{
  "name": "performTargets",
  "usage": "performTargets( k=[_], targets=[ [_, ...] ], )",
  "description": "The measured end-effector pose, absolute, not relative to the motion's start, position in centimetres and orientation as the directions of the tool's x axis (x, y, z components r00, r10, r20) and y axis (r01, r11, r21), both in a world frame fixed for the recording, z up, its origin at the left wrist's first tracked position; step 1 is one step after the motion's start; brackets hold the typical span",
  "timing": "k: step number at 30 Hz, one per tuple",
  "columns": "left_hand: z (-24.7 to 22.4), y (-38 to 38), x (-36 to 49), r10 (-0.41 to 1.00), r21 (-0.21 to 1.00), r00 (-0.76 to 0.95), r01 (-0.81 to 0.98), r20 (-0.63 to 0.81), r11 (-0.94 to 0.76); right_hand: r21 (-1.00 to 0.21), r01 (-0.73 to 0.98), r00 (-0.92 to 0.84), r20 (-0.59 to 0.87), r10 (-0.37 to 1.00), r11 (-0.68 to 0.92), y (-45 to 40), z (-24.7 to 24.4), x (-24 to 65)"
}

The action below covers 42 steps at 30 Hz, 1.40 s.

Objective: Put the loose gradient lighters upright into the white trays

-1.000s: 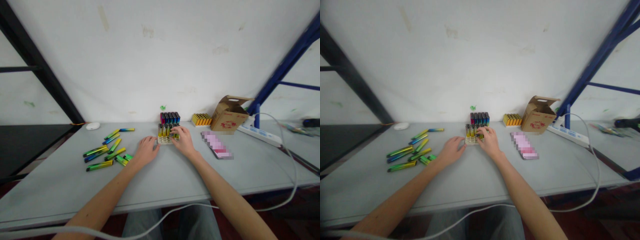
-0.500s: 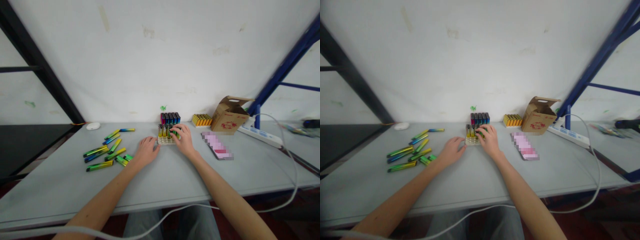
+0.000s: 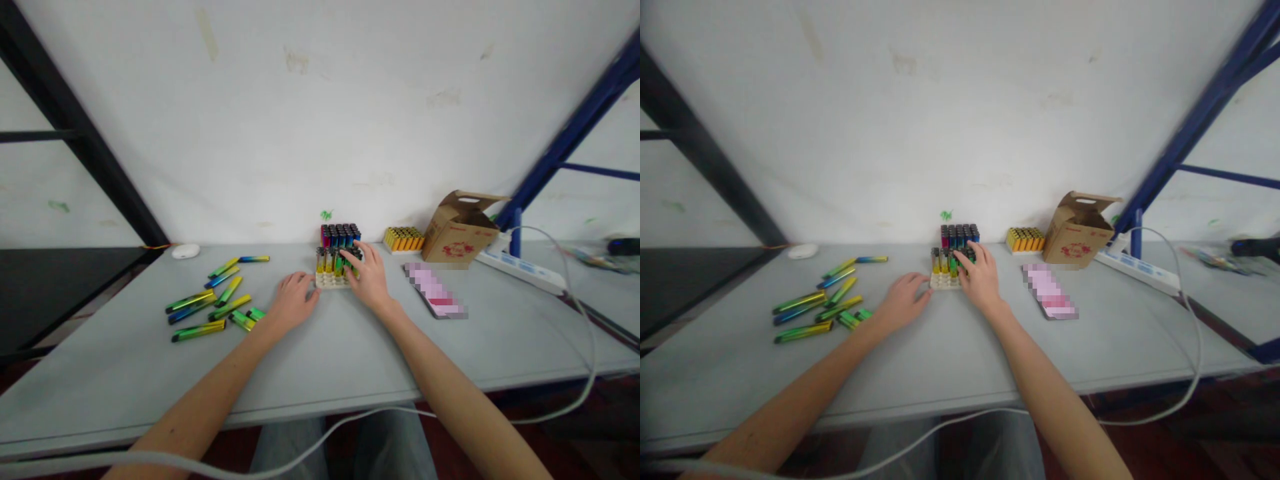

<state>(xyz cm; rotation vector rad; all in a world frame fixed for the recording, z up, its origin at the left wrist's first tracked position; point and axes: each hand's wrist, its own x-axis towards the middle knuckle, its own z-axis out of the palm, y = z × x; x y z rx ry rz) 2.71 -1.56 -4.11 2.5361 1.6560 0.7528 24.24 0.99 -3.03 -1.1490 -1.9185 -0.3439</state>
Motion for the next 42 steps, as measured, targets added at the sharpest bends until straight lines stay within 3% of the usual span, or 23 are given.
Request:
performTargets(
  k=[6, 11, 16, 22, 30, 33, 35, 38, 42],
  targets=[
    [-3.3, -1.7, 2.2, 0.885, 0.247, 0.275, 0.891, 0.376, -0.382, -0.189, 0.813, -0.214, 0.783, 0.584, 0.551, 0.5, -2.8, 24.6],
    [-1.6, -3.4, 2.2, 0.934, -0.025, 0.070, 0.998, 0.351, -0.066, -0.230, 0.801, -0.186, 0.781, 0.596, 0.552, 0.1, -3.0, 24.5],
    [-1.2, -4.2, 2.4, 0.971, -0.027, -0.091, 0.995, 0.222, 0.100, -0.274, 0.795, -0.162, 0.765, 0.624, 0.542, -0.2, -3.0, 23.8],
    [-2.0, -4.1, 3.1, 0.981, 0.009, -0.019, 1.000, 0.192, 0.017, -0.306, 0.796, -0.140, 0.746, 0.651, 0.522, -0.5, -3.0, 23.6],
    [-3.8, -2.1, 2.8, 0.833, 0.175, 0.260, 0.906, 0.488, -0.385, -0.318, 0.793, -0.136, 0.738, 0.661, 0.519, -0.5, -3.0, 23.5],
    [-3.1, -1.4, 1.2, 0.882, 0.140, 0.249, 0.935, 0.400, -0.327, -0.319, 0.790, -0.134, 0.744, 0.655, 0.523, -0.6, -3.0, 23.5],
    [-2.4, -1.1, 0.0, 0.939, 0.074, 0.186, 0.974, 0.289, -0.215, -0.322, 0.787, -0.128, 0.748, 0.651, 0.526, -0.7, -3.0, 23.6],
    [-1.5, -1.0, -1.6, 0.975, -0.006, 0.188, 0.982, 0.121, -0.189, -0.327, 0.781, -0.120, 0.758, 0.641, 0.532, -0.7, -2.9, 23.6],
    [-0.5, -1.0, -2.0, 0.957, 0.016, 0.234, 0.971, 0.171, -0.240, -0.318, 0.761, -0.114, 0.794, 0.598, 0.566, -1.0, -2.5, 23.5]
  ],
)
